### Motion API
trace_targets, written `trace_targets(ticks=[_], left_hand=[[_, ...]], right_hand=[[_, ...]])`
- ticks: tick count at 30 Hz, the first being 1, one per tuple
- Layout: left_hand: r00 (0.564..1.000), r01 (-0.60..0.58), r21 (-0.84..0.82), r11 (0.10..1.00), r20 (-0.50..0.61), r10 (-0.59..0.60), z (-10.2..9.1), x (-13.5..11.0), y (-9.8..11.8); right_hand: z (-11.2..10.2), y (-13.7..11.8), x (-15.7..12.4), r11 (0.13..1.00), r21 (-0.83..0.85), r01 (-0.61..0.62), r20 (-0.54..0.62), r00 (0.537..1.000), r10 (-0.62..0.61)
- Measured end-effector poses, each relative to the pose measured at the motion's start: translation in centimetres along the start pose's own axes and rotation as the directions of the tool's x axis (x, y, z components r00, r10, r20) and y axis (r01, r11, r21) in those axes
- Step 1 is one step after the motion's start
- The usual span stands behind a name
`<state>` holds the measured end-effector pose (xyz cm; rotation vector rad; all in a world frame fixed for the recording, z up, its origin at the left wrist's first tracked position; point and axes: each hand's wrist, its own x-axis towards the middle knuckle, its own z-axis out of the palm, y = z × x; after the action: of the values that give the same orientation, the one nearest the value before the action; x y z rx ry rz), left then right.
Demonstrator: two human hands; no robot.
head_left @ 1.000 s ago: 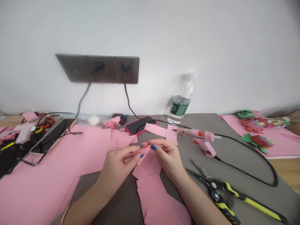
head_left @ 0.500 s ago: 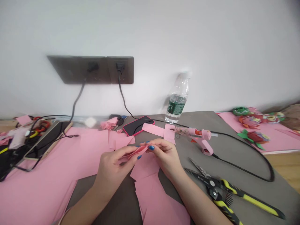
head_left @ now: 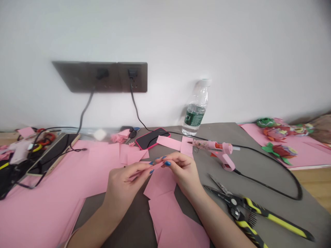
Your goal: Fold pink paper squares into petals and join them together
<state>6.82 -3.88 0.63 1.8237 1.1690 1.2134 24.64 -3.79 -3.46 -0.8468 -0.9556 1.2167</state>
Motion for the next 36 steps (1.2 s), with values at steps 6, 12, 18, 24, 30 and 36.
trace_targets(ticks=[6,12,18,24,30,36], left_hand=[[0.999,0.025,-0.012,1.0,0.03,-0.025,-0.3,0.2,0.1],[0.997,-0.079,0.084,0.993,0.0,0.079,-0.4,0.0,-0.1],[0.947,-0.311,0.226,0.923,-0.006,0.32,-0.3,0.2,-0.4],[0.916,-0.383,0.289,0.877,-0.007,0.402,-0.5,0.0,-0.3],[0.823,-0.539,0.352,0.766,0.024,0.568,-1.0,0.2,-0.7],[0.706,-0.679,0.377,0.63,0.099,0.701,-1.5,0.6,-1.7]], right_hand=[[0.1,-0.5,-0.1,1.0,0.001,-0.01,-0.004,1.0,0.01],[0.1,-0.4,0.0,1.0,0.016,-0.019,0.017,1.0,0.019],[0.0,-0.2,0.0,0.999,0.044,0.006,0.034,0.999,-0.008],[0.0,-0.6,-0.2,0.998,0.057,0.029,0.039,0.999,-0.031],[-0.2,-0.4,0.0,0.995,0.065,0.071,0.067,0.995,-0.075],[-0.3,-0.1,0.1,0.986,0.046,0.163,0.146,0.975,-0.168]])
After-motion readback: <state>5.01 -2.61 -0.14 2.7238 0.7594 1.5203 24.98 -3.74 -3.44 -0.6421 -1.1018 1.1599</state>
